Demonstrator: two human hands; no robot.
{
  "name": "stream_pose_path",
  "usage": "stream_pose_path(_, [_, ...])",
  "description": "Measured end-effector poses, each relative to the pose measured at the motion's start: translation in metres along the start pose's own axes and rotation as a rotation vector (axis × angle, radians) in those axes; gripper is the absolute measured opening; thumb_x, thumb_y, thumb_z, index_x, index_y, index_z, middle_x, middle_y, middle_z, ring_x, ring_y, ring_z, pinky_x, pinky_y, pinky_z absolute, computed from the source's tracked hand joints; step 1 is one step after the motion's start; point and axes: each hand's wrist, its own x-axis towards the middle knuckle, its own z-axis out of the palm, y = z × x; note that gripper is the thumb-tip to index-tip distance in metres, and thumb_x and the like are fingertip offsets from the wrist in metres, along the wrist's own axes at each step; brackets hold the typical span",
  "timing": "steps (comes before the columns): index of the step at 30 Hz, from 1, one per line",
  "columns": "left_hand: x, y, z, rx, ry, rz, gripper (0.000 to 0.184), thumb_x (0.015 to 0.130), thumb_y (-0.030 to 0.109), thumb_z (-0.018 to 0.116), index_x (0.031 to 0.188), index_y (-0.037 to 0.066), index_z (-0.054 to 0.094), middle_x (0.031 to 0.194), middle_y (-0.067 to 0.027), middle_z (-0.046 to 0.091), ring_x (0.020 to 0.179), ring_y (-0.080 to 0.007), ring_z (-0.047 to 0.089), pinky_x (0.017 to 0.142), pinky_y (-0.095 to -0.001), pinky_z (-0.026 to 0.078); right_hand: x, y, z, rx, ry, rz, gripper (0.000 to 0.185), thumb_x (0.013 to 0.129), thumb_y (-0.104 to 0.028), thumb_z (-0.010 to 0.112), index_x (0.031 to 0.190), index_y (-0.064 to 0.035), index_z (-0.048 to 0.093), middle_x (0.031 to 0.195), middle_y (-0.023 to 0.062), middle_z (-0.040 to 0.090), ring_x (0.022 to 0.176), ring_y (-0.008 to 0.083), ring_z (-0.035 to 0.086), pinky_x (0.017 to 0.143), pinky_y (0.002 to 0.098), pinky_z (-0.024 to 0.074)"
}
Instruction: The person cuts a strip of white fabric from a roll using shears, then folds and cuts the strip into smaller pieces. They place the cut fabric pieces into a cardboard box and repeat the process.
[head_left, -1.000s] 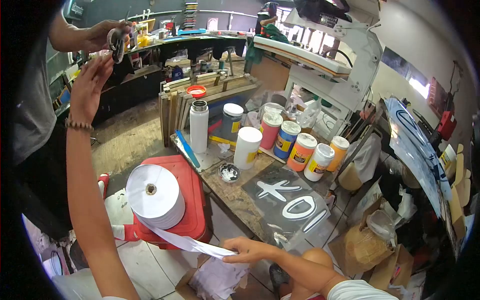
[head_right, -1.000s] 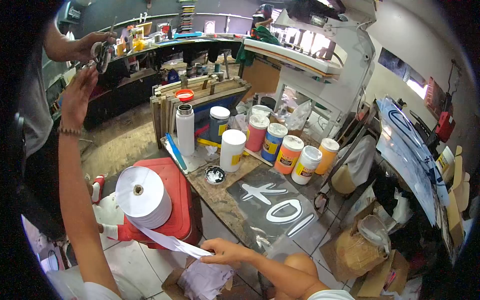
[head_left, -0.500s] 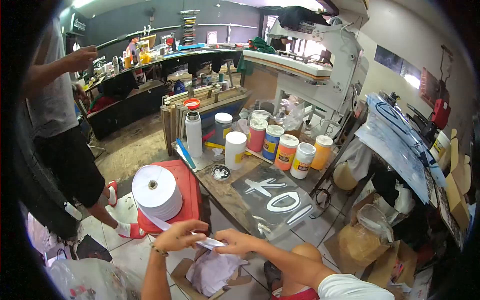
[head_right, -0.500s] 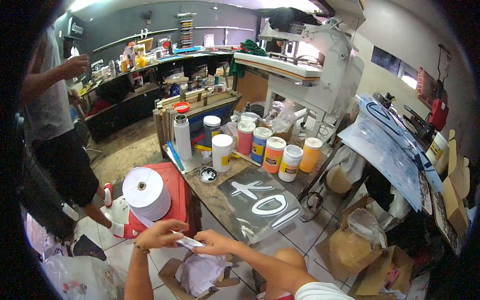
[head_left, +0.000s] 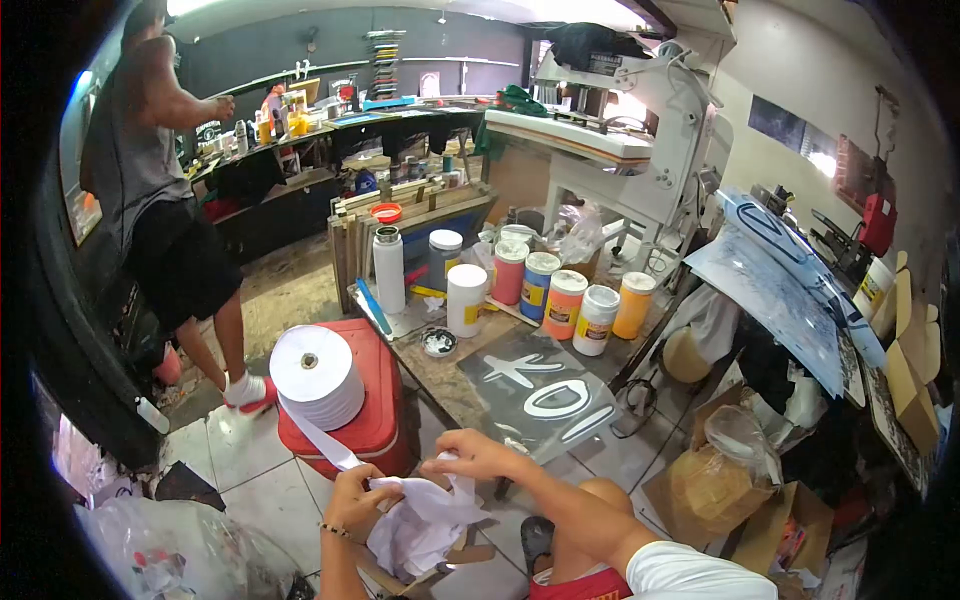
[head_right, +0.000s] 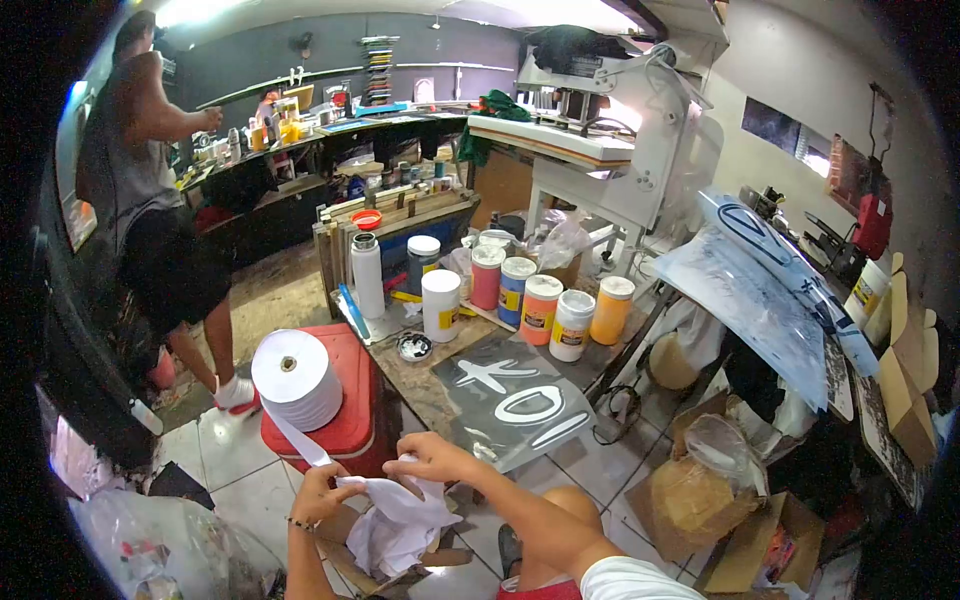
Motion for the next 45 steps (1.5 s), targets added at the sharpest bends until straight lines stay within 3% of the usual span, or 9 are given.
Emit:
stream_pose_path(2, [-0.002,0.000,-0.007,0.064,0.032,-0.020,0.028,0.075,0.023,0.085,0.079,0.001,0.068,0.069,-0.0034,0.063,0.065,-0.0111,0.056,0.058,-0.0305,0.044,0.001,0.007,-0.002,0.005,0.110,0.019,0.052,0.084,-0.049,0.072,0.081,0.0018,0.064,0.073,0.0164,0.060,0.068,0.0260,0.059,0.061,0.0393,0.0439])
stream_pose_path(4, [-0.004,0.004,-0.010,0.124,0.059,-0.042,0.029,0.075,0.023,0.084,0.078,0.000,0.067,0.068,-0.0058,0.063,0.063,-0.0134,0.057,0.058,-0.0321,0.045,0.001,0.009,-0.001,0.010,0.102,0.014,0.045,0.086,-0.042,0.073,0.079,0.0005,0.060,0.071,0.0113,0.053,0.067,0.0199,0.051,0.058,0.0357,0.0407])
stream_pose_path(6, [-0.004,0.005,-0.009,0.306,0.068,0.003,0.034,0.073,0.025,0.083,0.082,-0.002,0.066,0.075,-0.0163,0.064,0.066,-0.0277,0.061,0.063,-0.0387,0.047,0.003,0.012,0.000,-0.047,0.152,-0.066,0.045,0.086,-0.041,0.074,0.080,0.0009,0.060,0.073,0.0125,0.054,0.067,0.0227,0.053,0.058,0.0361,0.0412])
stream_pose_path(9, [-0.006,0.005,-0.006,0.376,-0.019,0.015,0.036,0.073,0.028,0.084,0.082,-0.002,0.066,0.077,-0.0178,0.065,0.069,-0.0335,0.062,0.065,-0.0415,0.048,0.001,0.009,0.004,-0.061,0.115,-0.044,0.043,0.086,-0.040,0.073,0.081,0.0010,0.061,0.076,0.0138,0.056,0.069,0.0266,0.055,0.060,0.0377,0.0426])
stream_pose_path(12, [-0.011,0.005,-0.007,0.364,-0.070,-0.001,0.039,0.072,0.032,0.083,0.081,-0.002,0.065,0.078,-0.0183,0.065,0.071,-0.0347,0.064,0.065,-0.0424,0.049,0.003,0.006,0.012,-0.078,0.049,-0.042,0.044,0.085,-0.043,0.071,0.083,0.0006,0.065,0.080,0.0171,0.061,0.076,0.0331,0.061,0.066,0.0413,0.0463])
stream_pose_path(28, [-0.014,0.004,-0.010,0.393,0.153,0.102,0.033,0.069,0.026,0.082,0.074,0.000,0.062,0.070,-0.0176,0.064,0.066,-0.0345,0.064,0.060,-0.0417,0.049,-0.004,-0.003,0.016,0.025,-0.129,-0.118,0.038,0.080,-0.028,0.070,0.101,0.0023,0.064,0.094,0.0193,0.062,0.091,0.0365,0.061,0.078,0.0425,0.0479])
stream_pose_path(36, [-0.008,0.005,-0.002,0.396,0.177,0.164,0.032,0.069,0.024,0.083,0.075,0.001,0.062,0.070,-0.0153,0.064,0.064,-0.0321,0.065,0.060,-0.0396,0.049,-0.011,-0.026,0.005,-0.195,-0.203,0.074,0.032,0.079,-0.022,0.072,0.101,-0.0011,0.063,0.098,0.0185,0.067,0.093,0.0381,0.064,0.079,0.0465,0.0495])
stream_pose_path(39, [-0.004,0.006,-0.002,0.382,0.221,0.200,0.032,0.071,0.025,0.083,0.076,0.002,0.062,0.069,-0.0149,0.064,0.063,-0.0316,0.064,0.059,-0.0394,0.049,-0.012,-0.014,0.013,-0.196,-0.149,0.088,0.034,0.082,-0.026,0.071,0.103,-0.0022,0.059,0.086,0.0199,0.063,0.076,0.0383,0.063,0.070,0.0455,0.0480])
stream_pose_path(45, [-0.001,-0.010,-0.002,0.302,0.221,0.169,0.033,0.072,0.027,0.083,0.078,0.002,0.062,0.070,-0.0149,0.064,0.063,-0.0309,0.064,0.060,-0.0391,0.050,-0.007,-0.003,0.027,-0.196,0.002,-0.090,0.041,0.084,-0.028,0.071,0.113,-0.0049,0.054,0.092,0.0186,0.065,0.085,0.0374,0.064,0.073,0.0454,0.0495])
